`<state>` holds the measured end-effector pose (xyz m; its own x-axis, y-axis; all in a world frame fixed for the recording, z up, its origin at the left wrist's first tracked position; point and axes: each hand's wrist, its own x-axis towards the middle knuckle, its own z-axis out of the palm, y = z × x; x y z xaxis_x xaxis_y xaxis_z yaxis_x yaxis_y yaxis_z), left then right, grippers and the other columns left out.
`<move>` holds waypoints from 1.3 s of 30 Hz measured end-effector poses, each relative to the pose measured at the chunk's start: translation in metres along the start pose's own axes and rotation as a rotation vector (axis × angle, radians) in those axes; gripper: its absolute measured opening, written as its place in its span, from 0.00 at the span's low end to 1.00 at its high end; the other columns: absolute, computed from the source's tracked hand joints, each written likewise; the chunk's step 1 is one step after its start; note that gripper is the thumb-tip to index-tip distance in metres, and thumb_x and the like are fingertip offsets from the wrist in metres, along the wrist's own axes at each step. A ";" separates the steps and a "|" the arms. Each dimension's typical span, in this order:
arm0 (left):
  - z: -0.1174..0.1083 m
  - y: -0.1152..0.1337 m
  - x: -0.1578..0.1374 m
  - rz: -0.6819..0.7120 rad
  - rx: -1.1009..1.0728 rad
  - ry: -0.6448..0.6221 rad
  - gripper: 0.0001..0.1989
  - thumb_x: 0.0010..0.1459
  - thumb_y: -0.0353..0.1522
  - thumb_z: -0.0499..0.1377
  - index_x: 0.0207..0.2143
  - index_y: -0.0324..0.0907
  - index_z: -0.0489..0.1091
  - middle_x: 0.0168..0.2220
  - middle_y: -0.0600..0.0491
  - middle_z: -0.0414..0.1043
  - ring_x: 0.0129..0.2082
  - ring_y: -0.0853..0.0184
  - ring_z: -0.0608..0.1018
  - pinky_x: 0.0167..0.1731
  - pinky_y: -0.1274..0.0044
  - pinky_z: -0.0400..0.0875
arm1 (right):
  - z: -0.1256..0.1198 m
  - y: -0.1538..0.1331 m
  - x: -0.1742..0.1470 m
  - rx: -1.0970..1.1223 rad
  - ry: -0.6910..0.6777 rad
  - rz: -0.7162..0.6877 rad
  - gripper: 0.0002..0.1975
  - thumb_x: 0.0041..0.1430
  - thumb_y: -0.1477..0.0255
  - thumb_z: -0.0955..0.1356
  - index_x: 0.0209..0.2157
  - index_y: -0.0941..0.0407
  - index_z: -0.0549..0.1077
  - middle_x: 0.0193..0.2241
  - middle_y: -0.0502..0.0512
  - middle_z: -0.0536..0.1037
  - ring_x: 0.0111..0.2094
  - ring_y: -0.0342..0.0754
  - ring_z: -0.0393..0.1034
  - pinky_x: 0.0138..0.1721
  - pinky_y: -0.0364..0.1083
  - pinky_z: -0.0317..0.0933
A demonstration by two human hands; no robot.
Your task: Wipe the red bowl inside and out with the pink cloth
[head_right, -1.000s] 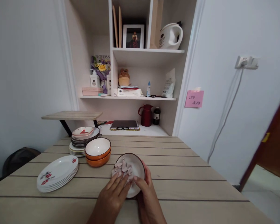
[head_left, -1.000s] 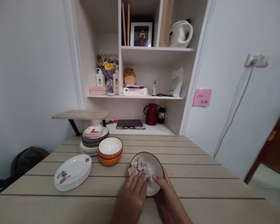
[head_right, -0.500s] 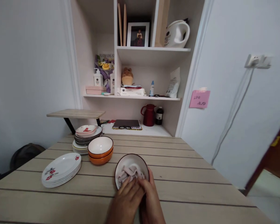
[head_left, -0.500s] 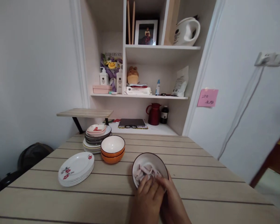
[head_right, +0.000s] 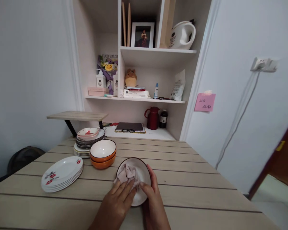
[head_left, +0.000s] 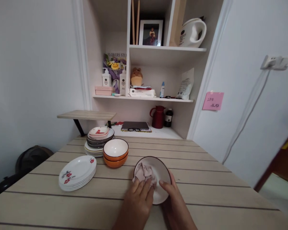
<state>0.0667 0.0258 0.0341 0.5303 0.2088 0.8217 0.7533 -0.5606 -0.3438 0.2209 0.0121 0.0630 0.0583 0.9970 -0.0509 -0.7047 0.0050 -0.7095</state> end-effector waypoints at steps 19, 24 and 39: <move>-0.007 0.008 0.009 0.046 -0.082 -0.176 0.16 0.77 0.34 0.50 0.55 0.49 0.76 0.58 0.58 0.78 0.52 0.66 0.81 0.52 0.72 0.74 | -0.007 0.004 0.003 0.070 0.151 0.006 0.41 0.39 0.66 0.83 0.57 0.53 0.73 0.40 0.54 0.88 0.42 0.57 0.81 0.45 0.52 0.73; -0.010 -0.023 0.010 0.119 -0.100 -0.147 0.12 0.76 0.35 0.53 0.51 0.51 0.77 0.57 0.58 0.78 0.53 0.68 0.79 0.64 0.69 0.63 | -0.005 0.006 0.006 0.075 0.112 0.024 0.46 0.42 0.66 0.82 0.64 0.53 0.68 0.43 0.57 0.87 0.44 0.61 0.81 0.44 0.54 0.73; 0.017 0.025 0.000 -0.069 -0.125 -0.025 0.19 0.75 0.30 0.47 0.53 0.42 0.77 0.50 0.51 0.83 0.47 0.63 0.84 0.50 0.69 0.79 | -0.003 0.002 0.001 0.006 -0.007 -0.027 0.52 0.47 0.71 0.80 0.71 0.46 0.57 0.45 0.55 0.86 0.42 0.56 0.80 0.48 0.54 0.72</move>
<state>0.0918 0.0253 0.0178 0.4901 0.2692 0.8291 0.7348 -0.6392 -0.2268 0.2211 0.0126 0.0594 0.0723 0.9970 -0.0271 -0.7074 0.0321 -0.7061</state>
